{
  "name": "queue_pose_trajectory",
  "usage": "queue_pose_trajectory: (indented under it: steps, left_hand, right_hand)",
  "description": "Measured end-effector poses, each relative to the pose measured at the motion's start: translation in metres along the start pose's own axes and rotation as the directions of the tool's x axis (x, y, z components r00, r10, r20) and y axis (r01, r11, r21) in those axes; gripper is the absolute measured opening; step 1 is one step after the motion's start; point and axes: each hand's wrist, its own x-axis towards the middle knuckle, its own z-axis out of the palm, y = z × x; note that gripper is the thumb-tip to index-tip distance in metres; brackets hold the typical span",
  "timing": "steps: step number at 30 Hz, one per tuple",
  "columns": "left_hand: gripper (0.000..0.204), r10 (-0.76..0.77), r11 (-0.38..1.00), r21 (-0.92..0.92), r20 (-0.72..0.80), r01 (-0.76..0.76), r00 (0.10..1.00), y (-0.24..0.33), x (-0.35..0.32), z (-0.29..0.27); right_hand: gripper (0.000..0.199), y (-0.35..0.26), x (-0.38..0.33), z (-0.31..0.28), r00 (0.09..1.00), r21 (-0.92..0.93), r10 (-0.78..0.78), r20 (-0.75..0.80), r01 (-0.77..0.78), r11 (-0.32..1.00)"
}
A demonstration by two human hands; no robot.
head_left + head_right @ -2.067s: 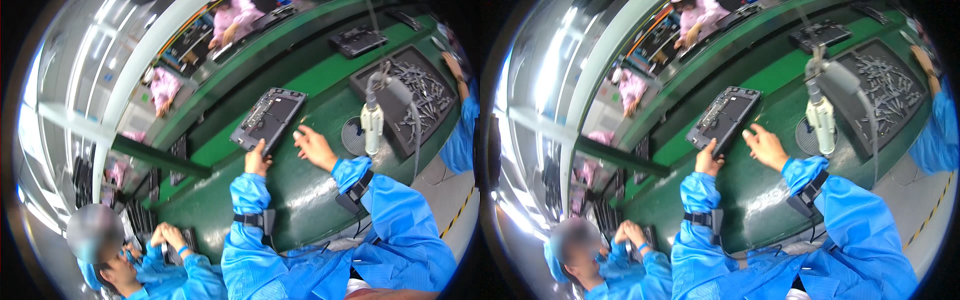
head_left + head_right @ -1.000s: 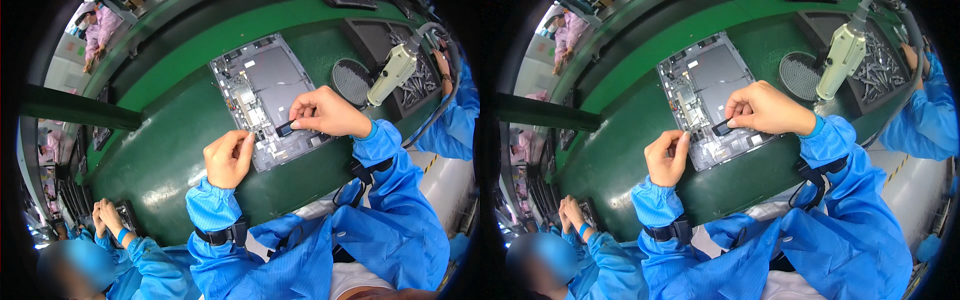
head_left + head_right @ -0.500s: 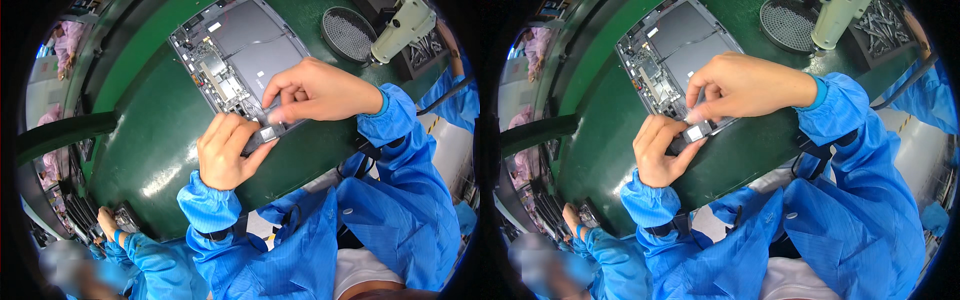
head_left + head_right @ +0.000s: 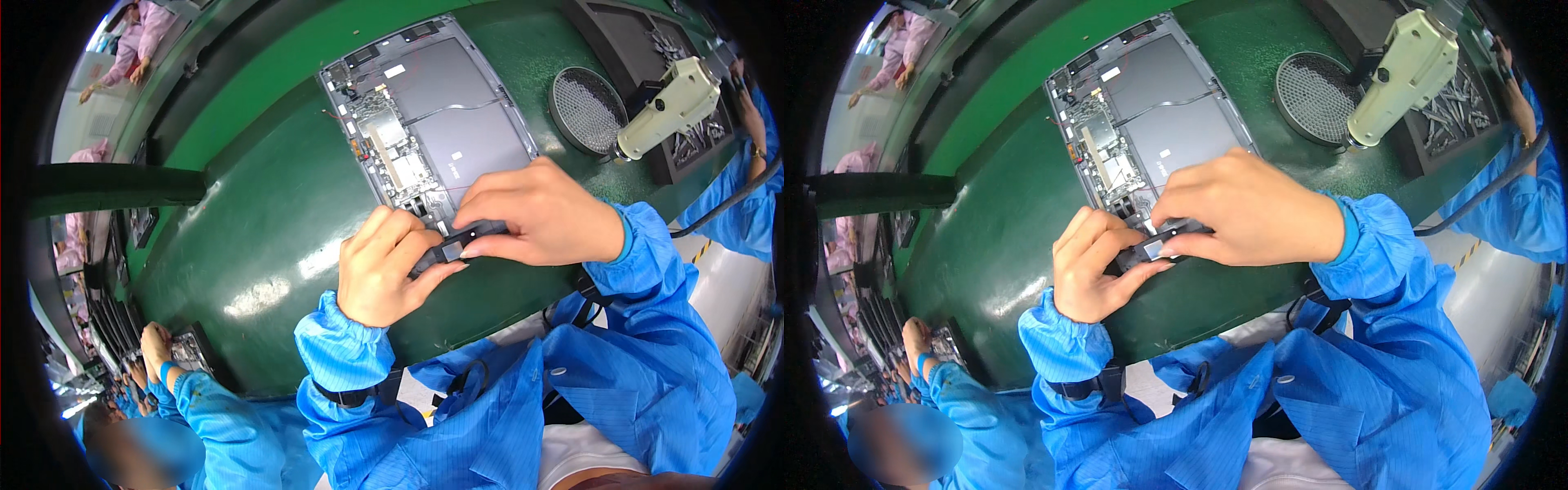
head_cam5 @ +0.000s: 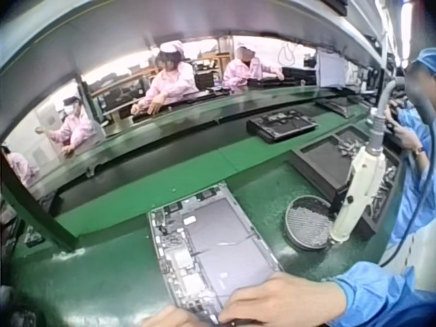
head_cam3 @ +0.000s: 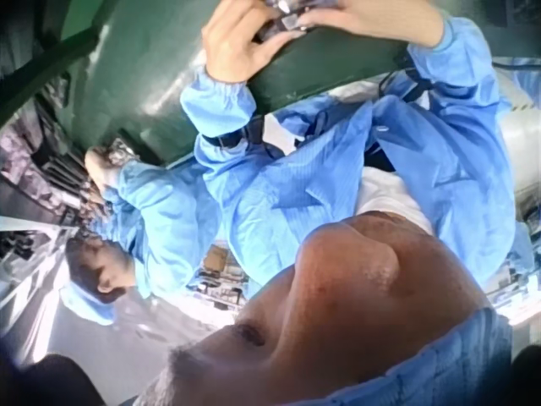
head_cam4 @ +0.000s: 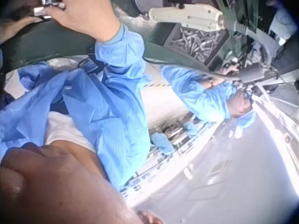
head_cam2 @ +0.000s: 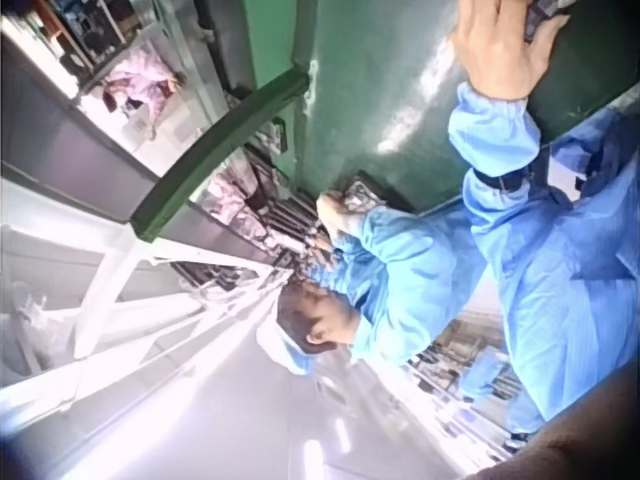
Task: The person assembles electronic devices along an assembly line by placing internal components into the casings by hand, securing them using an electric screwdriver, and moving the devices down the conveyor.
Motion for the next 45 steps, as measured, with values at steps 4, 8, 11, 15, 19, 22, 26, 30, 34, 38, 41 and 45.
queue_pose_trajectory:
  steps: [4,8,11,15,19,22,26,30,34,38,41,45]
  left_hand:
    - [0.036,0.005,0.999,0.039,0.031,-0.006,1.0,-0.001,-0.001,-0.002]
    - [0.041,-0.025,0.998,0.059,0.086,0.02,0.996,-0.001,0.002,-0.004]
    - [0.044,-0.031,0.998,0.065,0.113,0.024,0.993,0.0,0.0,-0.005]
    - [0.041,-0.047,0.998,0.043,0.088,0.043,0.995,0.004,0.0,-0.003]
    - [0.041,-0.04,0.999,0.02,0.082,0.039,0.996,0.003,0.001,-0.001]
    - [0.042,-0.03,0.999,0.042,0.116,0.026,0.993,0.008,0.003,-0.002]
    - [0.042,-0.005,0.995,0.098,0.112,-0.006,0.994,0.01,0.005,0.0]
    - [0.043,0.025,0.994,0.101,0.105,-0.036,0.994,0.008,0.002,0.002]
    - [0.043,0.041,0.995,0.09,0.102,-0.05,0.994,0.007,0.002,0.003]
    - [0.043,0.043,0.992,0.114,0.081,-0.052,0.996,0.006,-0.001,0.005]
    - [0.042,0.04,0.989,0.143,0.061,-0.048,0.997,0.009,-0.002,0.005]
    - [0.041,0.063,0.971,0.225,0.093,-0.083,0.994,0.015,0.007,0.007]
  right_hand:
    - [0.007,0.004,0.0,0.006,0.997,0.066,0.049,0.061,-0.053,0.996]
    - [0.007,0.009,0.002,0.0,0.985,0.112,0.107,0.138,-0.123,0.986]
    - [0.007,0.008,0.004,-0.001,0.973,0.139,0.133,0.187,-0.16,0.977]
    - [0.006,0.009,0.004,-0.001,0.97,0.143,0.126,0.207,-0.157,0.977]
    - [0.008,0.015,0.0,0.002,0.993,0.093,0.005,0.115,-0.015,0.996]
    - [0.01,0.016,-0.001,-0.001,0.989,0.141,0.009,0.15,-0.031,0.99]
    - [0.012,0.019,-0.002,-0.003,0.979,0.177,-0.055,0.195,0.02,0.984]
    - [0.013,0.021,-0.006,0.003,0.982,0.284,0.011,0.191,-0.066,0.957]
    - [0.013,0.02,-0.007,0.004,0.982,0.281,0.022,0.188,-0.075,0.957]
    - [0.012,0.021,-0.006,0.007,0.986,0.231,0.013,0.165,-0.052,0.972]
    - [0.011,0.019,-0.006,0.005,0.992,0.14,-0.015,0.124,-0.003,0.99]
    - [0.013,0.026,-0.006,0.005,0.996,0.195,-0.015,0.089,-0.003,0.981]
